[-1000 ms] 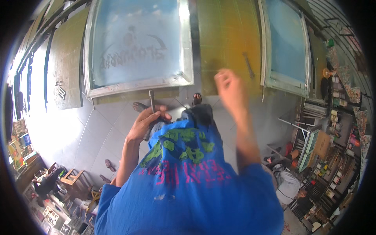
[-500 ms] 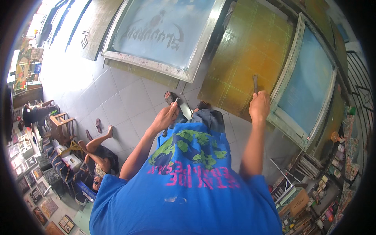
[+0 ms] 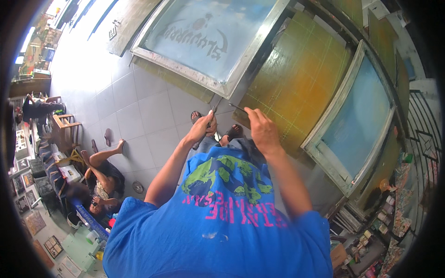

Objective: The person uses a hex key to adjust and tighten the mounting hardware on multiple screen printing frames positioned on a production table.

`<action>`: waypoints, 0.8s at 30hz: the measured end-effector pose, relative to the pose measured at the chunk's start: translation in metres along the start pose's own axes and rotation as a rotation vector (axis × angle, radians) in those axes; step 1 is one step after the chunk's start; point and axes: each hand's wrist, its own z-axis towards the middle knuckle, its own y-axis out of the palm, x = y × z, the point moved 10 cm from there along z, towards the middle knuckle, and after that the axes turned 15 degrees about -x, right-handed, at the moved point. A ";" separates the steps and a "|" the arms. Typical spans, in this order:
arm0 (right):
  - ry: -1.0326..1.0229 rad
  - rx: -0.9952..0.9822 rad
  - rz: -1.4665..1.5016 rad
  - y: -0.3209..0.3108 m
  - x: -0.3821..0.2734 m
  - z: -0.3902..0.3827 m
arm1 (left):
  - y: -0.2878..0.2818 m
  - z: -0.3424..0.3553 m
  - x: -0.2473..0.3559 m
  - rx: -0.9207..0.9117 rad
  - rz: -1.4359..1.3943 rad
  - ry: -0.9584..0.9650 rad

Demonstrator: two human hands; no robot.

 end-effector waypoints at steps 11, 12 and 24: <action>-0.096 0.148 -0.183 0.023 -0.012 0.013 | 0.008 -0.002 0.001 0.050 -0.098 -0.021; -0.095 0.160 -0.185 0.023 -0.014 0.012 | 0.008 -0.001 0.000 0.025 -0.124 0.002; -0.083 0.068 -0.206 0.016 -0.032 0.026 | 0.005 -0.005 0.003 0.082 -0.034 -0.064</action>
